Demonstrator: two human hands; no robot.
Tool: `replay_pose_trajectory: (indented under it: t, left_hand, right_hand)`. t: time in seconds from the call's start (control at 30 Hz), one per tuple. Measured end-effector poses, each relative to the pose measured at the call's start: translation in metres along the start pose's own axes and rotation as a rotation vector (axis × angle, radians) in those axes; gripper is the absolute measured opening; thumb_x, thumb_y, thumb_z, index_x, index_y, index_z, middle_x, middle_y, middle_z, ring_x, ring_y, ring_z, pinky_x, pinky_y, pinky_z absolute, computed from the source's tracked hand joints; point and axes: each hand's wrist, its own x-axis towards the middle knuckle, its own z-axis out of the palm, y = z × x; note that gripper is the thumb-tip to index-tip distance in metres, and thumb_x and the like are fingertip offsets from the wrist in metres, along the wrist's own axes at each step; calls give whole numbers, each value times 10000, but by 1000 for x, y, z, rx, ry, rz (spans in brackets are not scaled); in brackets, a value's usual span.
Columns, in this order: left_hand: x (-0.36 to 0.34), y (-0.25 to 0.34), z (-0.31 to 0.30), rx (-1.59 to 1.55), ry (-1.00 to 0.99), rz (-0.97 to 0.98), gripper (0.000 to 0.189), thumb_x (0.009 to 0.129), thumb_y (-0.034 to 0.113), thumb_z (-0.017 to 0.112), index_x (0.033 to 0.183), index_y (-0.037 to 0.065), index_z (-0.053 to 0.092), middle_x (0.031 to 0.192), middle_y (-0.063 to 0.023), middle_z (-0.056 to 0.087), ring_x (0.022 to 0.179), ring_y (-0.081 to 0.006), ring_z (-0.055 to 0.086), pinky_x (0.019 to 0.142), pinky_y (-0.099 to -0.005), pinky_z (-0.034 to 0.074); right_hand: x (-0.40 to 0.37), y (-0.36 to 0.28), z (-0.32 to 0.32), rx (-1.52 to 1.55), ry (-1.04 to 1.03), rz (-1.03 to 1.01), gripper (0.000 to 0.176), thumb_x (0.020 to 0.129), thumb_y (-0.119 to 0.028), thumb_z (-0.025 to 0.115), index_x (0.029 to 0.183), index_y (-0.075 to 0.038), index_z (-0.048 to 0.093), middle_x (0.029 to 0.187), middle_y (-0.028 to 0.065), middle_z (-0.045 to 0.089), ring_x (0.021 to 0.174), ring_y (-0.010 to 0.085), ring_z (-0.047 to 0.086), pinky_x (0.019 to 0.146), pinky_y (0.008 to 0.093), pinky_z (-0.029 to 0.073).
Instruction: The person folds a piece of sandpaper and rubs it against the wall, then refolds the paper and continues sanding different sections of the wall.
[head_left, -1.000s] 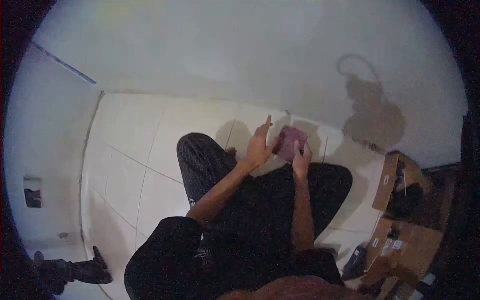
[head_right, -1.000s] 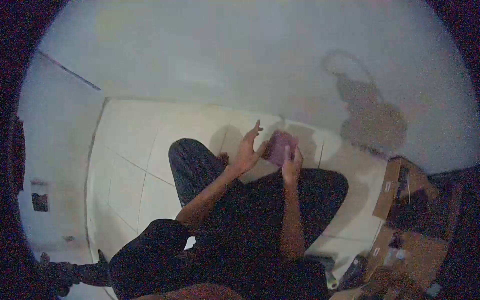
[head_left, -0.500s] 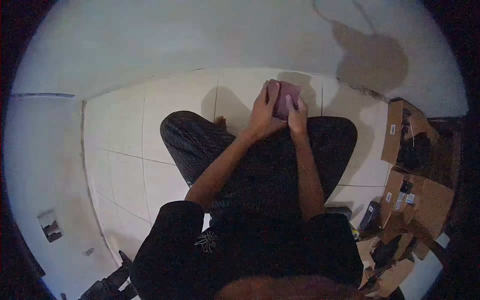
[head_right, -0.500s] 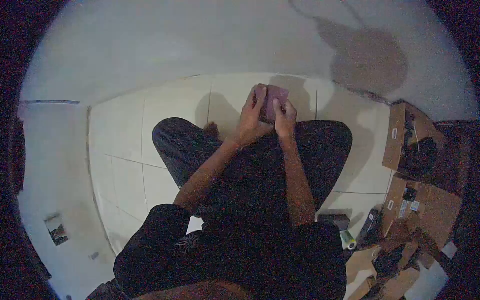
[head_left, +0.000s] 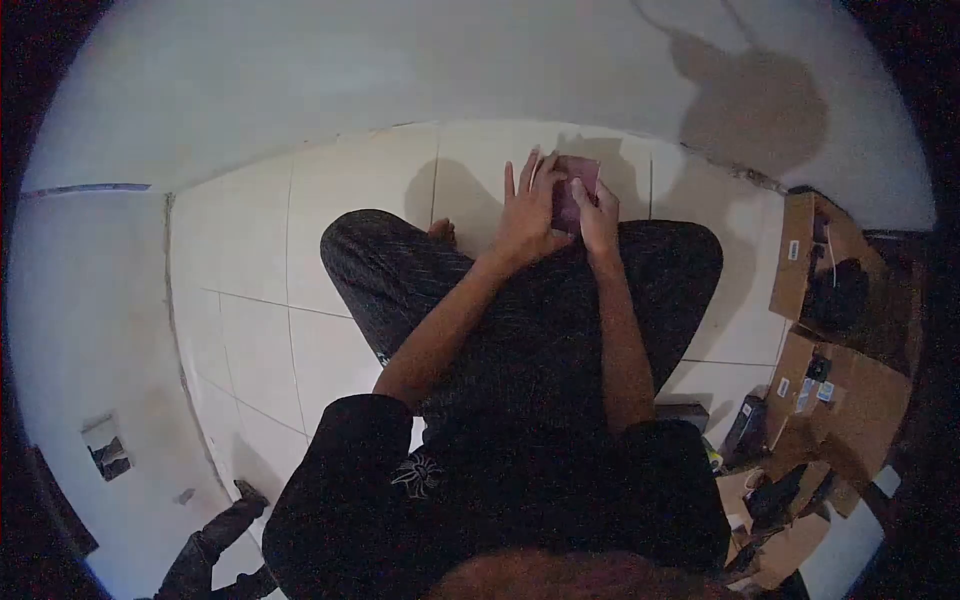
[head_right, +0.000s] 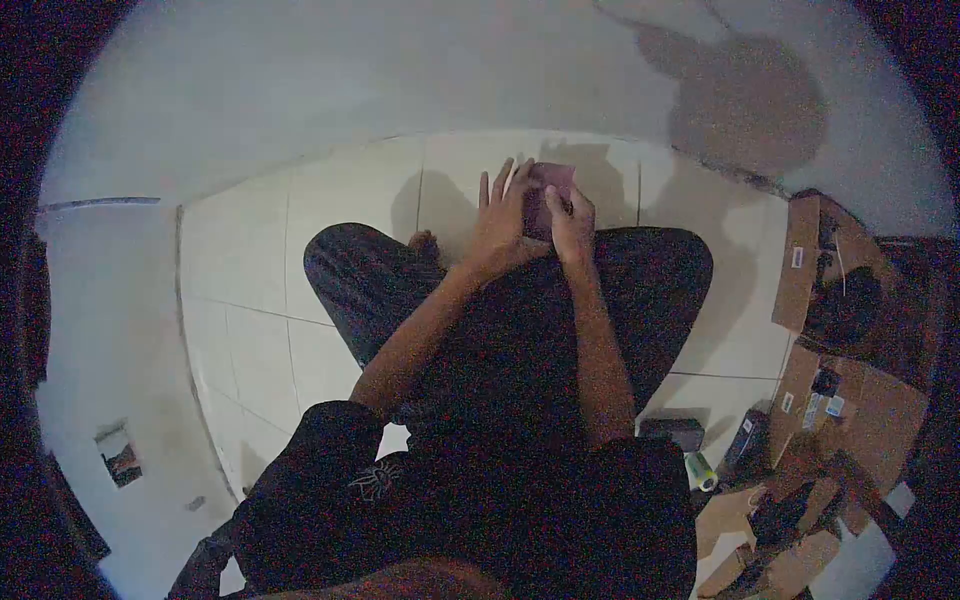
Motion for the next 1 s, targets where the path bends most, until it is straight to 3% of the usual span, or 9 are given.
replay_pose_trajectory:
  t: [0.07,0.17,0.37,0.67,0.7,0.77,0.87,0.93,1.0]
  left_hand:
    - [1,-2,1,4,-31,0,948,565,375,837,1331,49,383,1536,-175,160,1435,-385,80,1123,-633,52]
    - [-1,-3,0,-16,-13,9,841,562,371,840,1230,47,443,1524,-175,195,1435,-382,85,1115,-650,44]
    - [-1,-7,3,76,-2,79,747,545,413,846,1133,73,536,1487,-181,268,1429,-394,103,1103,-669,30]
    - [-3,-3,0,-17,34,-15,589,593,429,826,1043,110,619,1443,-219,300,1403,-396,167,1124,-630,23]
    - [-2,-2,1,-63,62,-45,572,598,427,826,1028,103,633,1427,-223,322,1387,-396,204,1127,-611,51]
    - [-1,-3,4,-108,93,-74,556,603,424,826,1013,96,646,1410,-228,344,1372,-396,241,1130,-591,79]
    - [1,-7,6,-266,223,-112,538,612,424,826,992,78,667,1364,-218,416,1315,-393,336,1100,-545,205]
    - [-1,-5,5,-346,262,-238,461,637,356,831,971,73,685,1253,-203,533,1219,-346,463,1016,-493,350]
    - [2,-2,-2,-491,276,-282,447,663,325,827,988,62,669,1188,-184,577,1154,-319,517,970,-467,397]
  right_hand:
    - [1,-1,-3,-271,-24,-7,325,925,-252,581,1089,27,615,994,149,665,925,236,609,857,356,459]
    - [0,-8,-3,-193,-52,-121,344,925,-262,579,1097,33,612,1001,170,664,938,256,618,868,360,459]
    - [1,-2,-4,-201,-85,-46,343,924,-269,585,1076,36,618,1000,161,670,914,249,631,847,364,471]
    - [3,-11,-13,-149,-60,5,407,964,-336,520,1085,40,620,988,119,665,881,177,606,827,324,468]
    - [3,-7,-13,-150,-61,4,407,964,-336,520,1085,40,620,988,119,665,881,177,606,827,324,468]
    - [3,-6,-10,227,49,135,465,986,-383,457,1148,29,599,1034,127,654,892,186,620,810,334,490]
    - [-3,-18,-16,440,14,273,490,988,-410,433,1200,8,576,1078,131,638,908,204,633,782,349,519]
    - [-4,-25,-17,454,-16,293,491,981,-418,442,1212,-3,569,1091,130,634,921,212,637,768,355,530]
    - [-5,-32,-16,463,-41,309,494,974,-425,450,1225,-15,562,1105,128,629,934,220,641,753,360,541]
